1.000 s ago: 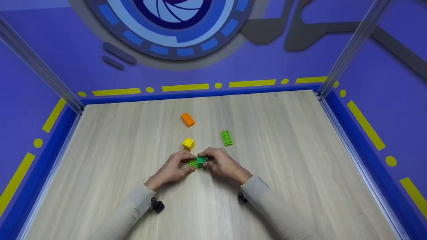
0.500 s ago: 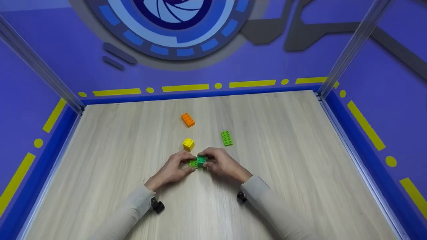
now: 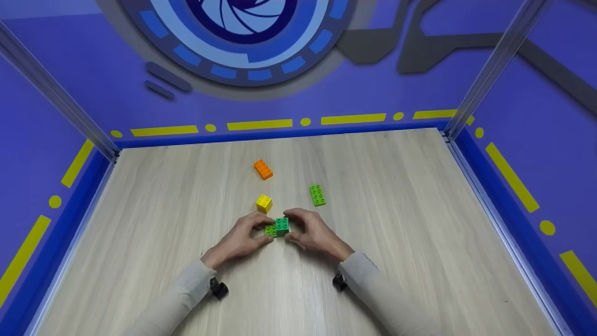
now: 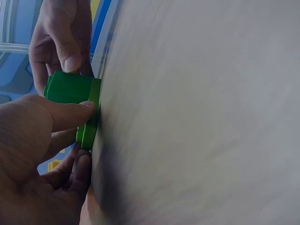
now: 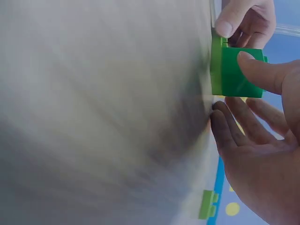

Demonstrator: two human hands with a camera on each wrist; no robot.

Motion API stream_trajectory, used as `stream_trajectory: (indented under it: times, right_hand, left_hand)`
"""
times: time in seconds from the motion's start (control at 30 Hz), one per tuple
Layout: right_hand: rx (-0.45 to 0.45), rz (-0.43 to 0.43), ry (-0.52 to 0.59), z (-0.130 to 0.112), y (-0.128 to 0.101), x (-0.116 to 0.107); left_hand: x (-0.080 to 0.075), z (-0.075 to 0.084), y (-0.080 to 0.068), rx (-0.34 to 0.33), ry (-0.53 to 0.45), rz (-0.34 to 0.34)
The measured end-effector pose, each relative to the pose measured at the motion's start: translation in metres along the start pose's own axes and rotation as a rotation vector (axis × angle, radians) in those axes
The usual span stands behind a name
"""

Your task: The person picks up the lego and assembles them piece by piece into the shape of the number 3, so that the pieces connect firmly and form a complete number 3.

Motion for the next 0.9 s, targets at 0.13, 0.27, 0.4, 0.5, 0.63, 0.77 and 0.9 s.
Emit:
stream_trajectory:
  times: [0.13,0.27,0.4,0.5,0.63,0.77,0.9]
  right_hand:
    - [0.041,0.027,0.042,0.007,-0.002,0.001]
    - [0.071,0.042,0.072,0.013,-0.003,0.001]
    - [0.111,0.057,0.134,0.020,-0.003,0.001]
    - [0.156,0.071,0.195,0.025,-0.003,0.001]
    - [0.176,0.074,0.233,0.027,-0.003,0.003]
    - [0.154,0.071,0.226,0.026,-0.003,0.004]
    - [0.143,0.075,0.218,0.026,-0.003,0.003]
  left_hand:
    - [-0.003,0.002,-0.002,0.011,-0.003,-0.001]
    - [-0.006,0.002,-0.005,0.015,0.001,-0.007]
    - [-0.010,0.003,-0.007,0.011,0.009,-0.012]
    - [-0.012,0.003,-0.007,0.003,0.007,-0.019]
    - [-0.018,0.004,-0.009,-0.013,-0.014,-0.030]
    - [-0.024,0.008,-0.007,0.005,-0.028,-0.016]
    - [-0.032,0.015,-0.004,0.034,-0.030,-0.007]
Point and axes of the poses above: each hand's wrist, its own y-axis towards the middle knuckle, its own x-axis out of the palm, z = x × y, the point moved 10 cm from there along y, towards the middle knuckle, and after that the axes turned 5 degrees about y, right-handed, at the moved point
